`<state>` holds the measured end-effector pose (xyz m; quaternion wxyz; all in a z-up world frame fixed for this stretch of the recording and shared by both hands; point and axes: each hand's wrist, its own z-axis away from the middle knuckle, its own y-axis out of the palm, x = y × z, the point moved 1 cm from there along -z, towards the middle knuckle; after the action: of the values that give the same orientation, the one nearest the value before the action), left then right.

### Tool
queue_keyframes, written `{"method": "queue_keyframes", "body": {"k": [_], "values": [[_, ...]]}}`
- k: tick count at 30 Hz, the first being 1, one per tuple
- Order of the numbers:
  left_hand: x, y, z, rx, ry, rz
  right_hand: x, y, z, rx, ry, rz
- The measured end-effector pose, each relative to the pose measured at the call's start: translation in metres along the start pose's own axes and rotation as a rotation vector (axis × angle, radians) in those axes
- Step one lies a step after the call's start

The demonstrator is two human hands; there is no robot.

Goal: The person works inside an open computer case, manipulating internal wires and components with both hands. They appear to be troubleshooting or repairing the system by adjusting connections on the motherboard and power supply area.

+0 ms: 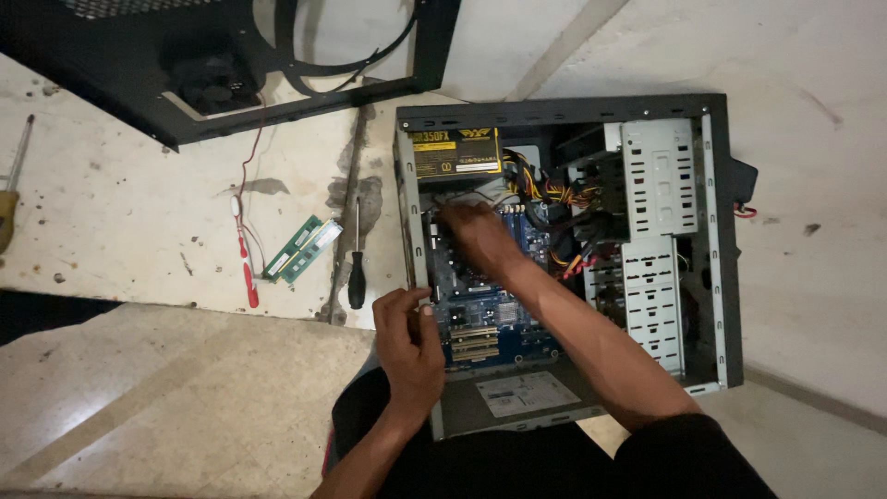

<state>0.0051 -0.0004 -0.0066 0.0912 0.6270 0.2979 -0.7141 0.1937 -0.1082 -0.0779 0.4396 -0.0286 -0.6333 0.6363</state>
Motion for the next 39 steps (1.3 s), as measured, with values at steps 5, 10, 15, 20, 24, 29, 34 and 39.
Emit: {"method": "queue_keyframes", "body": {"k": [5, 10, 15, 20, 24, 29, 34, 39], "values": [[-0.001, 0.002, -0.001, -0.03, 0.051, 0.07, -0.047, 0.032, -0.001, -0.138, 0.001, 0.16], [-0.007, -0.004, -0.001, -0.018, 0.099, 0.094, -0.039, 0.014, -0.012, 0.15, 0.2, 0.077], [-0.006, -0.001, 0.0, -0.007, 0.005, 0.19, -0.124, 0.07, -0.026, 0.247, 0.26, 0.255], [-0.004, -0.002, -0.002, -0.03, 0.015, 0.154, -0.088, 0.039, -0.032, 0.277, 0.296, 0.175], [-0.004, -0.008, -0.006, -0.006, 0.049, 0.107, -0.1, 0.044, -0.032, 0.217, 0.253, 0.226], [-0.001, -0.004, -0.004, -0.02, 0.0, 0.164, -0.065, 0.02, -0.02, 0.245, 0.282, 0.293], [-0.005, -0.007, -0.007, -0.023, -0.018, 0.182, -0.041, 0.005, -0.022, 0.243, 0.275, 0.246], [-0.008, -0.007, -0.006, -0.019, 0.005, 0.197, -0.037, 0.013, -0.021, 0.252, 0.221, 0.353]]}}
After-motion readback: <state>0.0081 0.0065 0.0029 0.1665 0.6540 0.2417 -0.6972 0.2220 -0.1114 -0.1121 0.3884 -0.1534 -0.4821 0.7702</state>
